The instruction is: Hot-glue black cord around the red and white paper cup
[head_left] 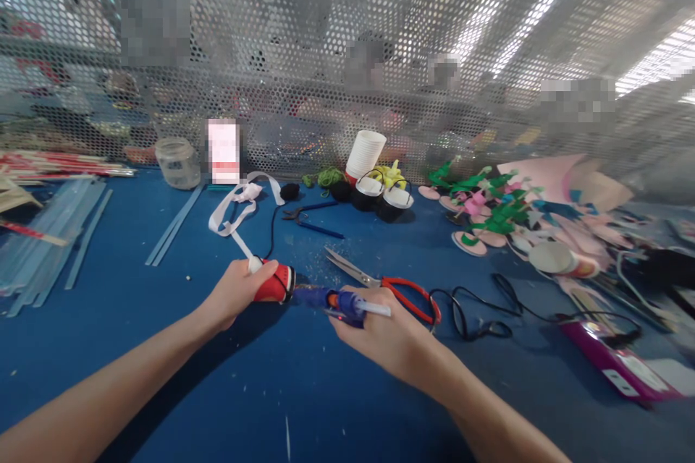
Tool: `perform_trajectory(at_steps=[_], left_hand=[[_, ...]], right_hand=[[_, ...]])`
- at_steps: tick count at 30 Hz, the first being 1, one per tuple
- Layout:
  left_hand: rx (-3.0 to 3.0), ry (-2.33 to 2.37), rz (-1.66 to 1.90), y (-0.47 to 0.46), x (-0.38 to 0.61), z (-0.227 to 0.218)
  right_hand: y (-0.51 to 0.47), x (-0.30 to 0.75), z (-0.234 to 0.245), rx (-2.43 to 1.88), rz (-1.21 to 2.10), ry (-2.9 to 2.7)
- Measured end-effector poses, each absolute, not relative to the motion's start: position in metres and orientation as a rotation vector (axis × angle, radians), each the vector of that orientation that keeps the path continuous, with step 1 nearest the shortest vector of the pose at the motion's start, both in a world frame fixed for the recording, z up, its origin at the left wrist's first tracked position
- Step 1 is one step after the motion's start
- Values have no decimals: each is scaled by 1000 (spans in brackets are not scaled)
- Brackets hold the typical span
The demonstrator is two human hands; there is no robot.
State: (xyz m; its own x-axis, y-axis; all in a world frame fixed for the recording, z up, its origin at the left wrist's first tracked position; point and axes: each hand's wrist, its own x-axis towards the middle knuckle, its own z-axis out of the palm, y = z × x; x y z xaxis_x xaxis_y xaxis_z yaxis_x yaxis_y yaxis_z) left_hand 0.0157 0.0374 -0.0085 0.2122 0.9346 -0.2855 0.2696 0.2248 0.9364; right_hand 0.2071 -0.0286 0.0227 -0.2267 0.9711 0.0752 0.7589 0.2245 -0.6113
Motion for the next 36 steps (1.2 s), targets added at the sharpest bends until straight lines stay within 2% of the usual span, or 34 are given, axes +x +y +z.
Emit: perform_trajectory(at_steps=[8, 16, 19, 29, 33, 36], left_hand=[[1244, 1293, 719, 37, 15, -7], [1138, 1223, 756, 36, 16, -3], [1162, 1135, 773, 36, 15, 2], [1230, 1163, 838, 35, 12, 9], [1320, 1163, 890, 34, 10, 11], [1396, 1181, 879, 33, 11, 12]], right_hand=[[-28, 208, 23, -1591, 750, -1977], [-4, 231, 32, -1661, 1028, -1483], [19, 248, 22, -1593, 875, -1332], [89, 273, -26, -1898, 647, -1309], [84, 263, -12, -1926, 426, -1412], [65, 238, 13, -1785, 370, -1598]])
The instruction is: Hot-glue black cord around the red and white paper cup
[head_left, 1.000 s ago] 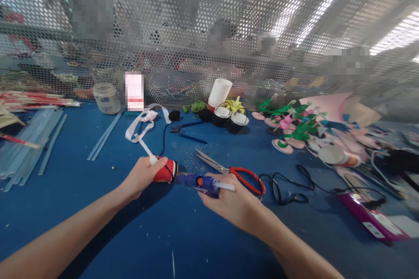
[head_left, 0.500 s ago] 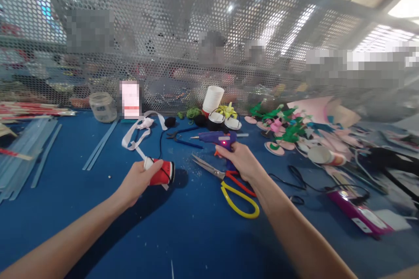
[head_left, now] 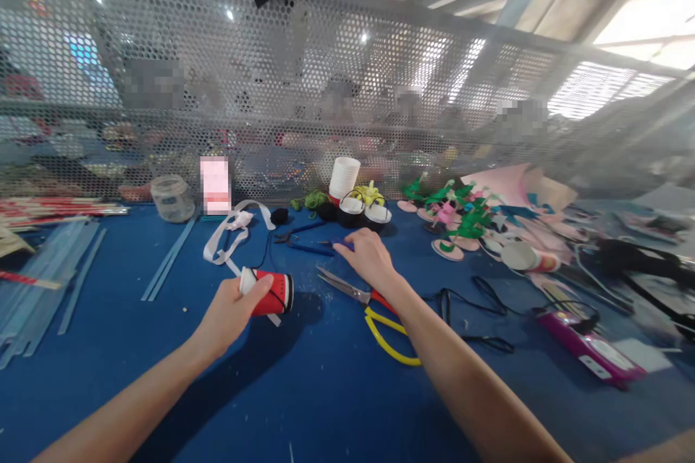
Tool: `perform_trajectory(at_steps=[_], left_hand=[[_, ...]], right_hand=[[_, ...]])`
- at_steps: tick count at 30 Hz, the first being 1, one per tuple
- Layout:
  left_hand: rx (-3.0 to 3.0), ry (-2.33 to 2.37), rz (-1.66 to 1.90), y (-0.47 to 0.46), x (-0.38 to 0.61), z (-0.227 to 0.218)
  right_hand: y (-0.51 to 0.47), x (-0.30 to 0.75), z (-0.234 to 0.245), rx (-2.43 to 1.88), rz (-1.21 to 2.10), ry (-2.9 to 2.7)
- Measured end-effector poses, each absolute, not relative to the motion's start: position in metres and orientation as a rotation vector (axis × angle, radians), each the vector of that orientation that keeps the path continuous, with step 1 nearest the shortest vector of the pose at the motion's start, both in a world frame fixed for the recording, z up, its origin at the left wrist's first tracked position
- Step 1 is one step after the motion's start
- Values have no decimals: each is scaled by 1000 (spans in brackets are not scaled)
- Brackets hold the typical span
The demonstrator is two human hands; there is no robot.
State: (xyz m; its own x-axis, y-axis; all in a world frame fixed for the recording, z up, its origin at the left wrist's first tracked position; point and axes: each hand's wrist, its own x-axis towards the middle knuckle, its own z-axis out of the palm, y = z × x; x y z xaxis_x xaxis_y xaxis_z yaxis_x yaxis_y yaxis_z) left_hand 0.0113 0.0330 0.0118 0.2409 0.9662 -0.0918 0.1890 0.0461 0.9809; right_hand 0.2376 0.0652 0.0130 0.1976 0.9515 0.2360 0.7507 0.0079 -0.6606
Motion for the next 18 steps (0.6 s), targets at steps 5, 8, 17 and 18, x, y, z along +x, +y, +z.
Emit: perform_trajectory(at_steps=[5, 8, 17, 18], left_hand=[[1441, 1214, 869, 30, 16, 14], [1464, 1238, 879, 29, 16, 13], [1361, 1206, 856, 29, 19, 29], [1320, 1191, 846, 29, 20, 32]], right_hand=[[26, 179, 39, -1182, 326, -2138], [16, 156, 35, -1231, 231, -2122], [19, 161, 38, -1203, 588, -1864], [20, 164, 39, -1222, 634, -1813]])
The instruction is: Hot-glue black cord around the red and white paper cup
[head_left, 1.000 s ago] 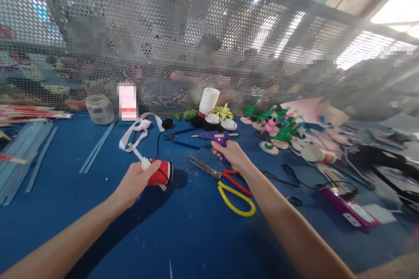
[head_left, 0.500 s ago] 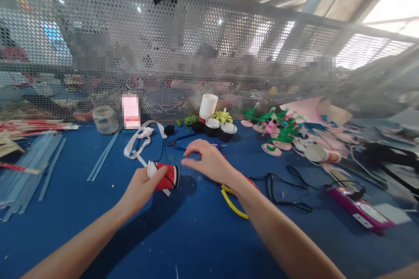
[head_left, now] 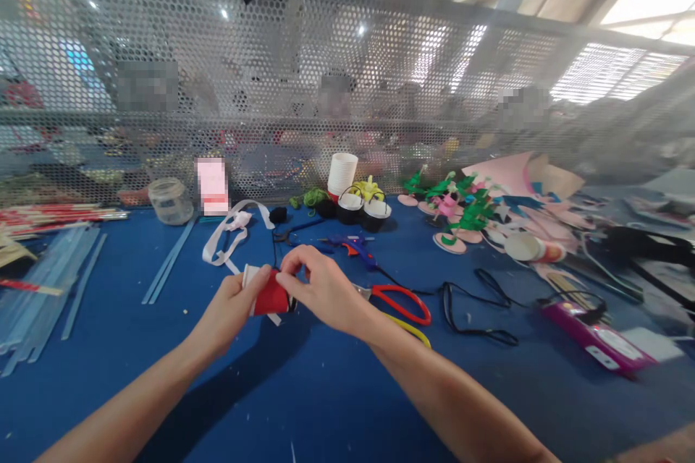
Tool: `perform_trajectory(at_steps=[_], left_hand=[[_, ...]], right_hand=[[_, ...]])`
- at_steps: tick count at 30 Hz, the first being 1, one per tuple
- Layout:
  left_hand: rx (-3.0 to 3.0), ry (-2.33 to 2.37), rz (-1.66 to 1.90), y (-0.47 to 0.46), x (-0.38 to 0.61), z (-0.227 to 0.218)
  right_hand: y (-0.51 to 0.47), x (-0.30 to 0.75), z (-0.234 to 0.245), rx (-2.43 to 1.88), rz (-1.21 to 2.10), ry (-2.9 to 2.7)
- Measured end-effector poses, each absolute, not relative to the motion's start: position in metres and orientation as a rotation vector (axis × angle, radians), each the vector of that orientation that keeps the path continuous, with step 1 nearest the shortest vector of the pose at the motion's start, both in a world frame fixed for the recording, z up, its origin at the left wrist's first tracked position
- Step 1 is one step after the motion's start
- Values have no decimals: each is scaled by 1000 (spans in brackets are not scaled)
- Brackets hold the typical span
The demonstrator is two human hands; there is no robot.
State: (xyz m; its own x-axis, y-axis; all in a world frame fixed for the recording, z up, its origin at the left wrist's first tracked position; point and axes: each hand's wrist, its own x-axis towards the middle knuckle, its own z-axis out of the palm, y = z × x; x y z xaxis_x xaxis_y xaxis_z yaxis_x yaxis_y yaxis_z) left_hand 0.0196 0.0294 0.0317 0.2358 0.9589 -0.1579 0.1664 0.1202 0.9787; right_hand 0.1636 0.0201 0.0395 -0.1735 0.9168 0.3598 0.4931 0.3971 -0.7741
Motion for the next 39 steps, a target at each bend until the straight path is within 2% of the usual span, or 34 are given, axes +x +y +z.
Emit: perform_trajectory(at_steps=[9, 19, 39], left_hand=[[1085, 1135, 762, 37, 24, 57], [1155, 1013, 745, 39, 22, 64], [1305, 1029, 677, 30, 20, 61]], right_hand=[[27, 182, 46, -967, 1030, -1497], [15, 188, 60, -979, 889, -1512], [24, 187, 50, -1075, 798, -1571]])
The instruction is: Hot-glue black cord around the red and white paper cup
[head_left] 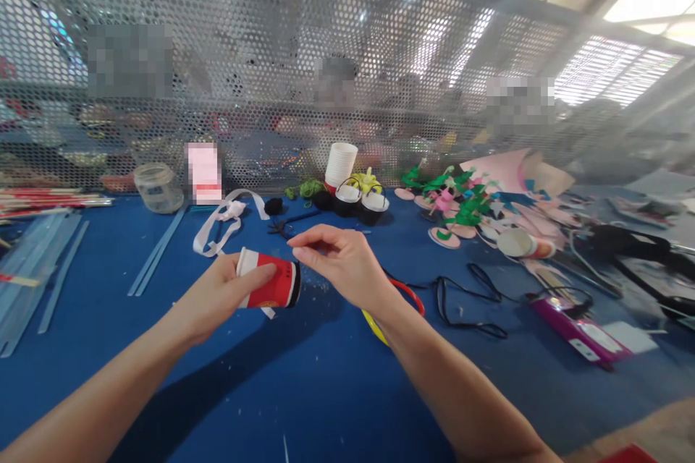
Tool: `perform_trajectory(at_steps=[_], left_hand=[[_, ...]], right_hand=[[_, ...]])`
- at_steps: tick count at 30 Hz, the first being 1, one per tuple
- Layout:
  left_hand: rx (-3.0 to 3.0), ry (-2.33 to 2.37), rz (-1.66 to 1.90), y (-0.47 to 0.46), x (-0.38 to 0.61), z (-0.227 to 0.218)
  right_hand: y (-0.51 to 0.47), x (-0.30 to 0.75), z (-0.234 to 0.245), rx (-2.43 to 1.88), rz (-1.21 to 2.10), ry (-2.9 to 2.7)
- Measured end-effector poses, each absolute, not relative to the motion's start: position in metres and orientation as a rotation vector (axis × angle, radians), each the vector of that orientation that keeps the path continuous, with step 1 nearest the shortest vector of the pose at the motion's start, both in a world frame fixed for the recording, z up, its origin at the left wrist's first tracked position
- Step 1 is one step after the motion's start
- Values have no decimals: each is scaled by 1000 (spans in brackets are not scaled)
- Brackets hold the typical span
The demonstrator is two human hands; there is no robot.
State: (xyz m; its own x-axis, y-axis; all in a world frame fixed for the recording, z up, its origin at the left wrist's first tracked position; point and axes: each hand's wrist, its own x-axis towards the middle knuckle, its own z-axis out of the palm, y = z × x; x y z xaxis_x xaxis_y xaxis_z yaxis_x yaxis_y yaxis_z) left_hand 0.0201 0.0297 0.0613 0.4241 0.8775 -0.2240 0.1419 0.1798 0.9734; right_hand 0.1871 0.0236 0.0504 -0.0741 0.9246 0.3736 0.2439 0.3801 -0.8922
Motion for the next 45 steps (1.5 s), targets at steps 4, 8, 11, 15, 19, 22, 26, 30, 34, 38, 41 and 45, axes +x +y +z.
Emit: perform_trajectory(at_steps=[4, 8, 11, 15, 19, 22, 26, 30, 34, 38, 41, 45], left_hand=[[1356, 1035, 701, 28, 19, 60], [1412, 1068, 736, 25, 18, 61], [1457, 1095, 744, 24, 16, 59], [1501, 1136, 715, 23, 15, 58], [1523, 1096, 705, 21, 14, 59], [1548, 1073, 704, 20, 14, 61], [1571, 1050, 693, 17, 14, 63], [1605, 1041, 696, 15, 14, 64], [1648, 1061, 697, 15, 13, 63], [1691, 1093, 719, 16, 11, 60], [1706, 1098, 733, 16, 11, 60], [1684, 1091, 753, 16, 11, 60]], right_hand=[[27, 187, 49, -1093, 865, -1554], [28, 186, 46, -1057, 930, -1537], [28, 187, 46, -1042, 982, -1517], [28, 187, 46, -1028, 1061, -1484], [29, 187, 45, -1030, 1122, -1454], [31, 187, 44, -1034, 1148, -1439], [32, 187, 44, -1044, 1174, -1422], [33, 187, 44, -1056, 1206, -1396], [33, 186, 44, -1058, 1213, -1377], [34, 186, 44, -1052, 1168, -1363], [34, 185, 45, -1060, 1137, -1378], [35, 185, 45, -1059, 1135, -1387]])
